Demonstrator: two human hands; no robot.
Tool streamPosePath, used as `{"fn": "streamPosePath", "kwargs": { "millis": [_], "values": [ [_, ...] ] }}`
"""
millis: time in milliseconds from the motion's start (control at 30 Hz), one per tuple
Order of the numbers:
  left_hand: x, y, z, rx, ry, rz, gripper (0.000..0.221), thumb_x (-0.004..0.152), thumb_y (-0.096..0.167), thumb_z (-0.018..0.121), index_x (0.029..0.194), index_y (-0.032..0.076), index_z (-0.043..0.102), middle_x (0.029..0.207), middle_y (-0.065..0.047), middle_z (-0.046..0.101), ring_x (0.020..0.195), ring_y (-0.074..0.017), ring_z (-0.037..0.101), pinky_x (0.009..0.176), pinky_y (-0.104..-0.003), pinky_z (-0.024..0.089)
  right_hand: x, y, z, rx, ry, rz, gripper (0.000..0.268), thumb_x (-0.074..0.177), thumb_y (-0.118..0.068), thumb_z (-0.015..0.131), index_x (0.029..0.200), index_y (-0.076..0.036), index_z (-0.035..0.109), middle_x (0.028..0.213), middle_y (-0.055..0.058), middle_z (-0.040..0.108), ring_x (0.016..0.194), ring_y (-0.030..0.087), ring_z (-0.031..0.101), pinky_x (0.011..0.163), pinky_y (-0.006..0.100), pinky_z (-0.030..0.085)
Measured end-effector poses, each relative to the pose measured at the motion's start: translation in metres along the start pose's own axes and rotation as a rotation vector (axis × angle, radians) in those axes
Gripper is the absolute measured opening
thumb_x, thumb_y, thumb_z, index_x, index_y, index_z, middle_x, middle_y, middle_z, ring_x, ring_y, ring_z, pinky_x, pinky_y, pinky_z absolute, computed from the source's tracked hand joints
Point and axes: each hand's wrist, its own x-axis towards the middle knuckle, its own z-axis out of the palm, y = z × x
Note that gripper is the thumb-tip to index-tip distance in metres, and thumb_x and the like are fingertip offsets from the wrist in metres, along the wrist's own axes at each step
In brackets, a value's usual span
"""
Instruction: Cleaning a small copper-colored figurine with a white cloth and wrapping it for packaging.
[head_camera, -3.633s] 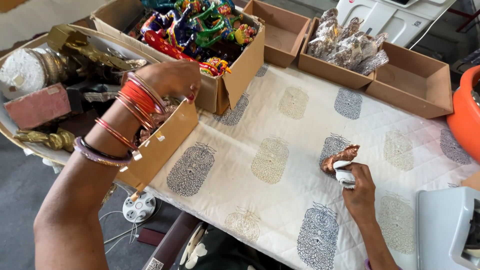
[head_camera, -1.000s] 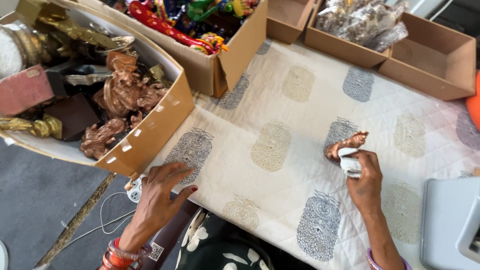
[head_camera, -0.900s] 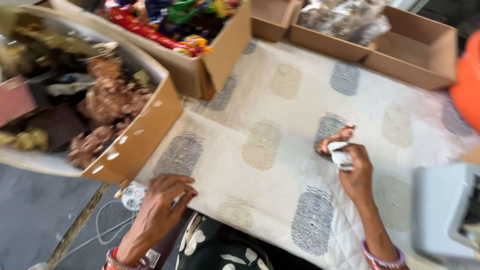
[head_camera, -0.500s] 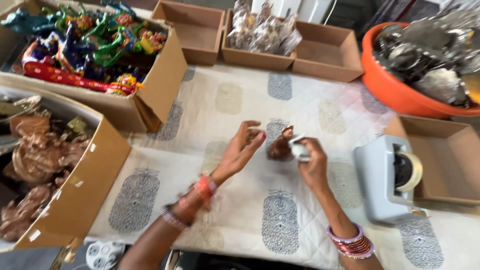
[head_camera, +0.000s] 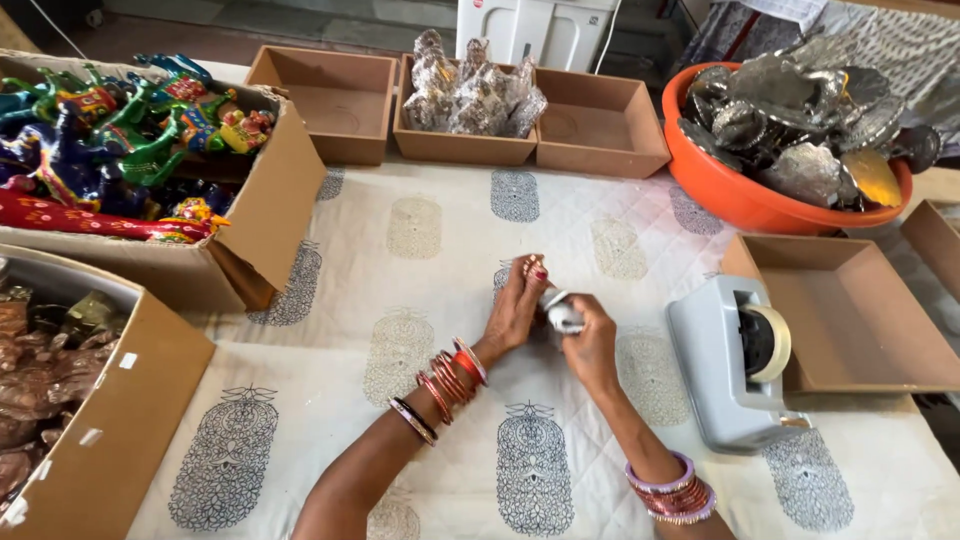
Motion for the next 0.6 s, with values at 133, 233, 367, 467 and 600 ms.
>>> {"fn": "streamPosePath", "kwargs": {
  "millis": [133,233,367,467,600],
  "values": [
    [-0.001,0.0,-0.001,-0.03,0.006,0.045,0.059,0.105,0.053,0.036,0.144,0.01,0.04,0.114,-0.019,0.069,0.104,-0.0319,0.068,0.09,-0.047,0.054,-0.005,-0.003,-0.001,-0.022,0.072,0.047,0.036,0.08,0.014,0.066,0.113,0.0,0.071,0.11,0.012,0.073,0.097,0.026,0.074,0.086,0.034,0.057],
    [-0.002,0.007,-0.007,-0.123,-0.055,0.034,0.058,0.105,0.051,0.038,0.148,0.011,0.034,0.12,-0.018,0.071,0.112,-0.0312,0.065,0.098,-0.045,0.052,-0.019,-0.028,0.004,-0.219,-0.06,-0.176,0.046,0.07,0.021,0.062,0.112,0.003,0.069,0.113,0.016,0.066,0.102,0.028,0.068,0.088,0.036,0.059],
    [-0.004,0.011,-0.013,-0.355,-0.142,-0.056,0.065,0.102,0.049,0.041,0.152,0.013,0.022,0.122,-0.017,0.072,0.119,-0.0299,0.064,0.104,-0.042,0.05,-0.007,-0.011,0.004,-0.425,-0.073,-0.387,0.044,0.067,0.013,0.072,0.11,0.002,0.069,0.118,0.017,0.066,0.107,0.032,0.064,0.088,0.038,0.059],
    [-0.001,0.003,-0.01,-0.422,-0.132,-0.084,0.066,0.102,0.048,0.041,0.153,0.014,0.019,0.124,-0.017,0.071,0.12,-0.0283,0.066,0.106,-0.041,0.05,-0.002,0.005,-0.005,-0.314,-0.023,-0.175,0.043,0.073,0.012,0.073,0.113,-0.001,0.07,0.118,0.013,0.067,0.105,0.027,0.067,0.091,0.037,0.06],
    [-0.002,0.01,-0.012,-0.452,-0.084,-0.073,0.064,0.104,0.046,0.04,0.155,0.013,0.019,0.125,-0.02,0.071,0.111,-0.0261,0.066,0.101,-0.039,0.052,-0.017,-0.006,0.009,-0.341,-0.056,-0.305,0.043,0.071,0.012,0.074,0.112,-0.002,0.071,0.118,0.014,0.064,0.11,0.029,0.063,0.093,0.037,0.059]
  ]
}}
